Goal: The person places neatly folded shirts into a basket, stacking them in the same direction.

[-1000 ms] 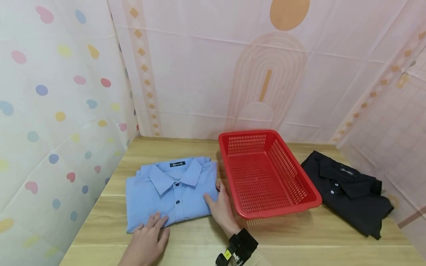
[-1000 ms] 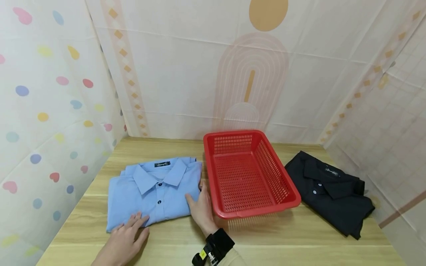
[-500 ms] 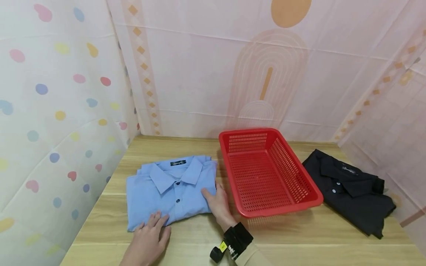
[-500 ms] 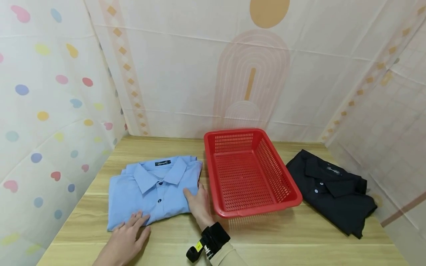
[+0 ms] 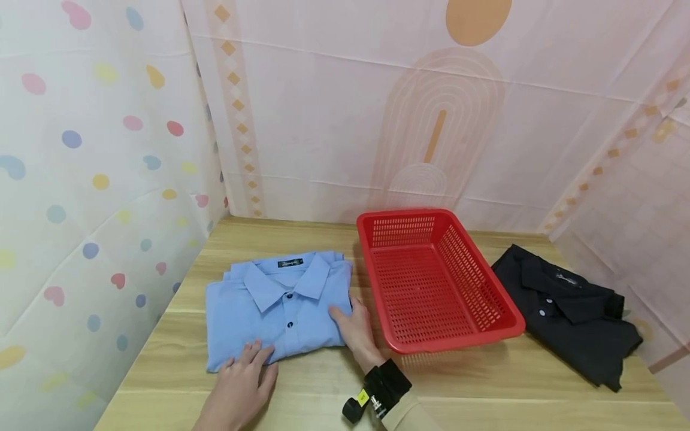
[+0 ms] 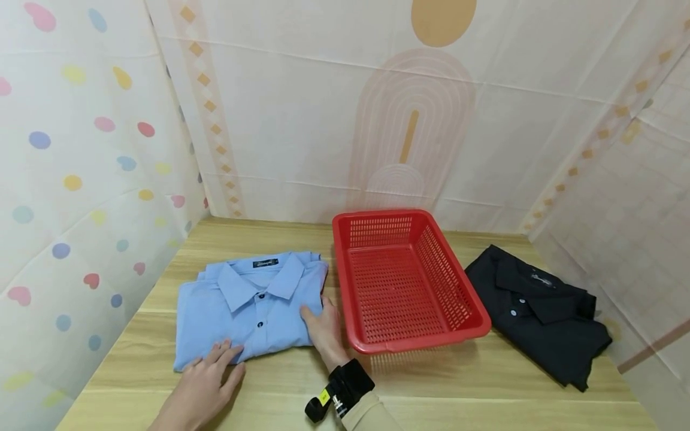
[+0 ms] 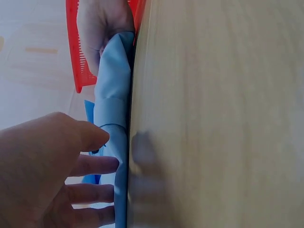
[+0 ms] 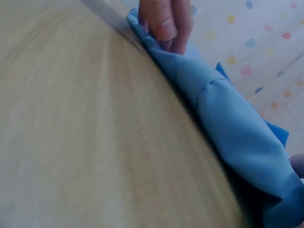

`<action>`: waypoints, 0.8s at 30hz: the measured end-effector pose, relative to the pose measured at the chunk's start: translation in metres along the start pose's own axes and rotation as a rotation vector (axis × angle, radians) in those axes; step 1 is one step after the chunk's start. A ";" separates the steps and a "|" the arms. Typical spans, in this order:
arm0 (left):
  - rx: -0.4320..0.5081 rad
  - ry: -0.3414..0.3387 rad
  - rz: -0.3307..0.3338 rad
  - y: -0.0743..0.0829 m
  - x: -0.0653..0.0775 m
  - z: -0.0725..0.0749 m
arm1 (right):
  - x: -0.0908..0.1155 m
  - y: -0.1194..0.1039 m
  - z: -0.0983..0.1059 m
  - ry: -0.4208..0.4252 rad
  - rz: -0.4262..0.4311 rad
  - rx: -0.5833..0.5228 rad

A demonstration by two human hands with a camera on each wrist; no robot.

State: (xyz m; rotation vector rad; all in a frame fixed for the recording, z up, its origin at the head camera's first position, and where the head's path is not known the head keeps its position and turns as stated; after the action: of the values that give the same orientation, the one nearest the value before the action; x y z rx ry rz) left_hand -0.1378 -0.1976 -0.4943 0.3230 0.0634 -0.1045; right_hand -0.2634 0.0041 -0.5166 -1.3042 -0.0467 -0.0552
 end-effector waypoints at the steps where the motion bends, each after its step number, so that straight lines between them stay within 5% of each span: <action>1: 0.006 -0.004 0.006 0.001 -0.001 0.000 | 0.000 0.001 0.001 0.005 0.007 0.004; 13: 0.204 0.036 0.097 -0.011 -0.012 0.012 | -0.004 0.003 0.005 -0.004 0.020 -0.002; 24: 0.213 0.118 0.137 -0.043 -0.019 0.033 | -0.001 0.004 0.002 -0.022 0.029 0.006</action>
State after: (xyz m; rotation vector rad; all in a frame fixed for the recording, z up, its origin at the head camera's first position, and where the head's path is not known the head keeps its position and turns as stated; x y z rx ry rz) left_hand -0.1597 -0.2473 -0.4753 0.5449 0.1475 0.0447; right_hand -0.2645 0.0070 -0.5201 -1.2998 -0.0468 -0.0163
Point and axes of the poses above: each hand's wrist, its own x-axis away from the middle knuckle, its own z-axis out of the back of the hand, y = z × x, the point moved 3 cm from there along -x, towards the middle knuckle, and after that the axes turned 3 degrees about -z, right-handed, at the moved point
